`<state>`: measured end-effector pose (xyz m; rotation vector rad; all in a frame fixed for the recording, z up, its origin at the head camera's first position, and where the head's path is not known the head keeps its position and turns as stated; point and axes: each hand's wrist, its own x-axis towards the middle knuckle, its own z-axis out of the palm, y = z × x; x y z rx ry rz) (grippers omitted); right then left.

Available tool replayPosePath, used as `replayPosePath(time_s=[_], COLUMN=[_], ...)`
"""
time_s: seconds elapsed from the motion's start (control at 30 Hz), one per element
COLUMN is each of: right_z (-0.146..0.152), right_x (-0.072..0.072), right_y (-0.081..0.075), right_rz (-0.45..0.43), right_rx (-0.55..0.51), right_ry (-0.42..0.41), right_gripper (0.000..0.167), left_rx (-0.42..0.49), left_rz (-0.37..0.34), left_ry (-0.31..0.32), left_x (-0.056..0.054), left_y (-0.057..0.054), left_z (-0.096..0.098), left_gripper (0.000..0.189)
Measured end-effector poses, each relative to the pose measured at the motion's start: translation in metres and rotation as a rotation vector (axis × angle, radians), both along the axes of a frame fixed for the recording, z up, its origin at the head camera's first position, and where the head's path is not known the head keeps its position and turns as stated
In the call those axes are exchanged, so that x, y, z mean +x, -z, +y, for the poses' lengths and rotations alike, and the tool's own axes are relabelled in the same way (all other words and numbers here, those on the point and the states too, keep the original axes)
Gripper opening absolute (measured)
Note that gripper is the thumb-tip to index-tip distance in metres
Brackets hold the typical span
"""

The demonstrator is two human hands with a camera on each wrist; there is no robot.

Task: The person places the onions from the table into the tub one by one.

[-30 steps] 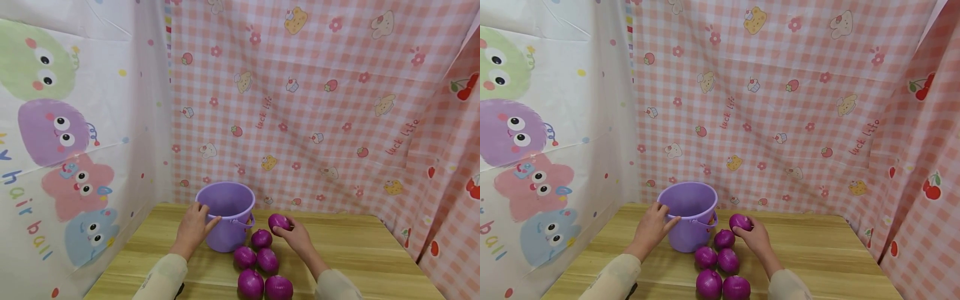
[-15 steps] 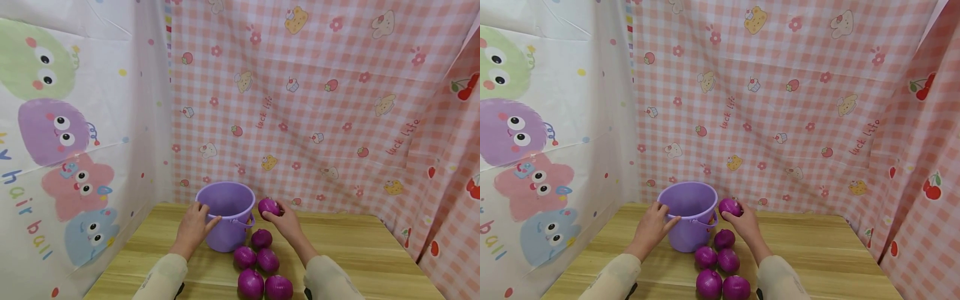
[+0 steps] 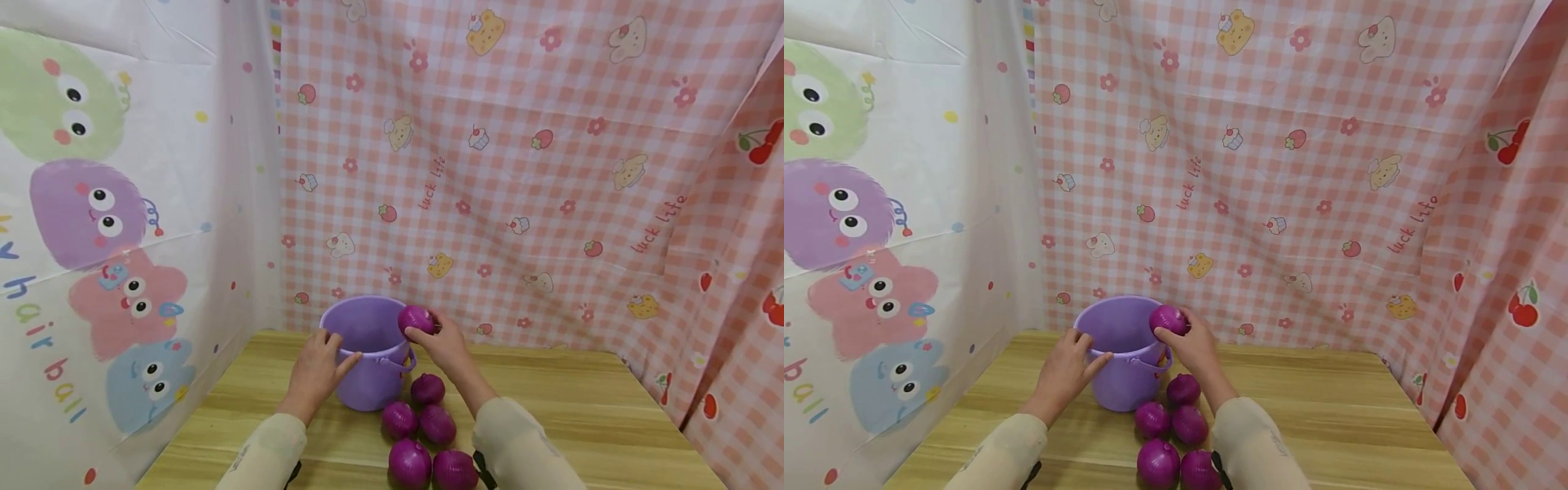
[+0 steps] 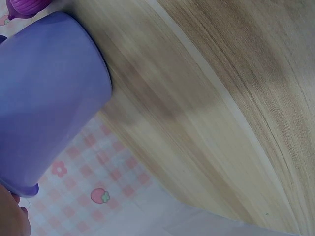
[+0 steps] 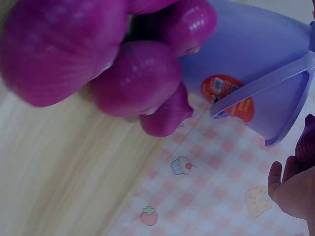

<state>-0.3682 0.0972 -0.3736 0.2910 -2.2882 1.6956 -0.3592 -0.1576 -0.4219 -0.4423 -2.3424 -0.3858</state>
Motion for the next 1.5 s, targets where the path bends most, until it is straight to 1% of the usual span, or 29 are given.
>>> replayPosePath(time_s=[0.13,0.27,0.57,0.77,0.87,0.97,1.2,1.4,1.5], right_z=[-0.011,-0.021,-0.032,-0.037,-0.039,-0.04,-0.033,-0.026,-0.023], right_x=[-0.001,-0.002,-0.003,-0.005,-0.006,-0.005,-0.003,-0.002,0.003], right_y=[-0.006,-0.009,-0.009,-0.01,-0.01,-0.009,-0.005,-0.002,0.0], right_rz=[0.009,-0.001,0.023,0.028,0.019,0.022,0.005,0.04,0.035], right_rx=[-0.015,-0.012,0.041,0.072,0.075,0.065,0.016,0.027,-0.004], right_ry=[-0.021,-0.022,-0.005,0.011,0.004,-0.005,-0.003,0.013,-0.009], right_gripper=[0.063,0.067,0.067,0.068,0.069,0.069,0.064,0.06,0.06], left_rx=[0.005,-0.003,-0.024,-0.028,-0.032,-0.028,-0.024,-0.02,-0.02], left_rz=[0.012,0.016,-0.001,0.045,0.067,0.066,0.02,0.012,0.016], left_ry=[0.005,0.001,-0.012,-0.002,0.004,0.007,-0.011,-0.01,-0.008], left_x=[0.0,0.0,0.0,-0.001,-0.001,-0.001,-0.001,0.002,0.003], left_y=[0.0,0.0,-0.001,0.0,0.001,0.001,0.0,-0.002,-0.003], left_z=[-0.001,-0.002,0.0,0.0,0.0,-0.002,-0.002,-0.001,0.0], left_gripper=[0.041,0.042,0.043,0.043,0.043,0.043,0.042,0.043,0.043])
